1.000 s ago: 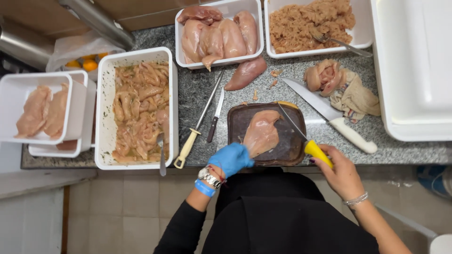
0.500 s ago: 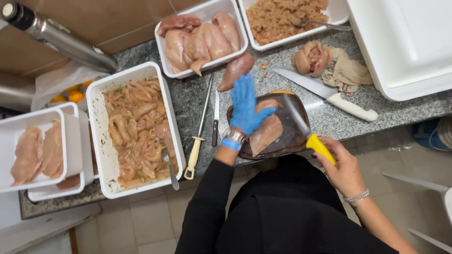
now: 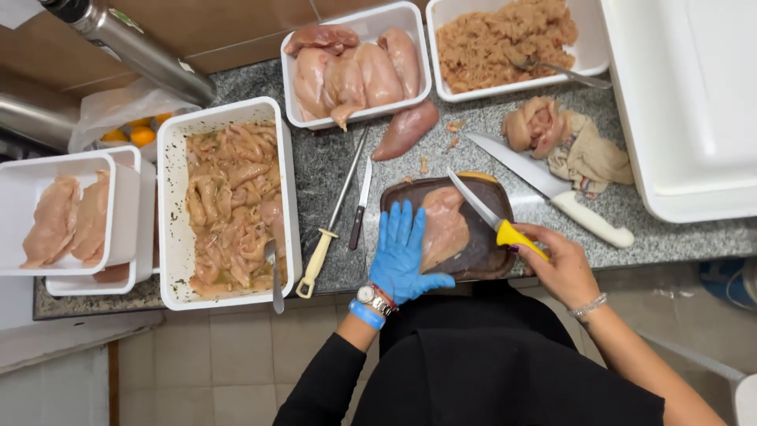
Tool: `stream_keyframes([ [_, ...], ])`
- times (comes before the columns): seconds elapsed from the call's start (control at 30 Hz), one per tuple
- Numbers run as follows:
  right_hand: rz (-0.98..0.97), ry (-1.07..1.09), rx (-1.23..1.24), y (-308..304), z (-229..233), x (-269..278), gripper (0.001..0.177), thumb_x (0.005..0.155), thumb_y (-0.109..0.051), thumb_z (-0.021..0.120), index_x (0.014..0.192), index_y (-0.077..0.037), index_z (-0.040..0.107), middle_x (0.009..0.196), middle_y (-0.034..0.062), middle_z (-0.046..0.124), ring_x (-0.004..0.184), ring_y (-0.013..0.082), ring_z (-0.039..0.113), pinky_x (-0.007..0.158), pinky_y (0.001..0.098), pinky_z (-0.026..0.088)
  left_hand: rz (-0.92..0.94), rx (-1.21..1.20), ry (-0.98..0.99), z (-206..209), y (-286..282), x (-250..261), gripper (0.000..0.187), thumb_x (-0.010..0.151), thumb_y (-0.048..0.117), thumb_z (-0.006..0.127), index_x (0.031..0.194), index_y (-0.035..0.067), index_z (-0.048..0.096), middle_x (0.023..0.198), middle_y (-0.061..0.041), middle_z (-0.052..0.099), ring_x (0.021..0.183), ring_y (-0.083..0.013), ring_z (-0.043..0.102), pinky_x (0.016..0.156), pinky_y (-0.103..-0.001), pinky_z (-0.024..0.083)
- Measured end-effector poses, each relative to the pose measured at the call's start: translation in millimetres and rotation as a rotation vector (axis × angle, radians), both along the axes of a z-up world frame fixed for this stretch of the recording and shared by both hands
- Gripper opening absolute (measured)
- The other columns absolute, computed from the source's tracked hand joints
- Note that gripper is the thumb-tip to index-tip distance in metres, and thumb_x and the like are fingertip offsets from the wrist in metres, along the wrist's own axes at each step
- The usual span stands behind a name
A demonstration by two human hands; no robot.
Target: Slicing raw chicken breasts into thin strips on a cutting board in a kitchen.
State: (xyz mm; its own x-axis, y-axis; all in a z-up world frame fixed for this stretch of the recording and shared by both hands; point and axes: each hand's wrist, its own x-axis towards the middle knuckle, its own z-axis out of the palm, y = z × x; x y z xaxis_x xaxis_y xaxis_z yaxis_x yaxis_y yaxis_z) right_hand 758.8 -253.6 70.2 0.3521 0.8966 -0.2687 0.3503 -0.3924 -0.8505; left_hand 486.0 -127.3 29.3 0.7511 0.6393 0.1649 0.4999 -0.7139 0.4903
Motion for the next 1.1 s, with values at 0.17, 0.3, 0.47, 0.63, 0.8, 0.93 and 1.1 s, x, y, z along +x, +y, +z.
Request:
stream_keyframes([
  [0.17,0.072,0.028,0.055,0.3,-9.5,7.6,0.035,0.091,-0.015,0.071,0.126,-0.01,0.071,0.098,0.0049,0.072,0.057,0.0099,0.066,0.054,0.026,0.054,0.034,0.137,0.071,-25.1,1.7,35.0,0.103,0.095,0.067,0.056,0.166,0.001,0.02,0.173,-0.023,0.021,0.163,-0.0393,0.018,0.134,-0.05,0.015],
  [0.3,0.098,-0.039,0.061,-0.4,-4.0,6.1,0.035,0.09,-0.017,0.073,0.124,-0.011,0.072,0.091,0.0049,0.072,0.056,0.0105,0.067,0.054,0.026,0.054,0.033,0.067,0.049,-37.8,-6.8,54.8,0.106,0.091,0.067,0.059,0.164,0.0,0.021,0.17,-0.02,0.025,0.16,-0.0382,0.022,0.13,-0.049,0.021],
  [0.47,0.159,-0.143,0.173,16.6,-16.5,9.2,0.034,0.091,-0.02,0.073,0.123,-0.01,0.073,0.094,0.0067,0.072,0.063,0.0142,0.068,0.063,0.0295,0.055,0.058,-0.048,0.056,-34.8,-9.7,58.8,0.109,0.088,0.068,0.06,0.163,-0.002,0.022,0.169,-0.023,0.025,0.159,-0.0385,0.023,0.129,-0.048,0.021],
  [0.63,0.247,-0.221,0.297,58.6,-25.6,4.4,0.033,0.092,-0.021,0.075,0.121,-0.007,0.073,0.101,0.0111,0.073,0.084,0.0231,0.071,0.077,0.0349,0.056,0.009,0.033,0.132,-40.2,-8.8,61.4,0.11,0.084,0.068,0.062,0.16,-0.003,0.024,0.167,-0.024,0.028,0.156,-0.0404,0.023,0.126,-0.048,0.02],
  [0.8,0.305,-0.193,0.255,42.8,-45.7,15.7,0.033,0.09,-0.02,0.073,0.121,-0.007,0.073,0.106,0.0114,0.075,0.095,0.0253,0.072,0.087,0.0357,0.055,0.027,0.046,0.091,-48.9,-10.0,59.7,0.105,0.089,0.065,0.061,0.162,-0.001,0.025,0.168,-0.021,0.029,0.159,-0.037,0.024,0.129,-0.048,0.02],
  [0.93,0.271,-0.149,0.107,13.0,-23.7,19.0,0.033,0.088,-0.021,0.075,0.119,-0.009,0.075,0.105,0.0098,0.076,0.093,0.0235,0.074,0.085,0.0348,0.056,0.028,-0.006,0.057,-43.9,-8.1,60.2,0.105,0.088,0.066,0.061,0.162,0.0,0.025,0.168,-0.021,0.029,0.159,-0.0366,0.023,0.131,-0.047,0.019],
  [1.1,0.28,-0.135,0.238,28.5,-36.7,12.0,0.032,0.09,-0.022,0.074,0.118,-0.007,0.073,0.112,0.0116,0.076,0.1,0.0252,0.074,0.09,0.035,0.055,0.043,-0.05,0.107,-29.4,-3.0,63.4,0.101,0.091,0.062,0.06,0.16,-0.004,0.026,0.166,-0.024,0.03,0.158,-0.0375,0.023,0.128,-0.047,0.018],
])
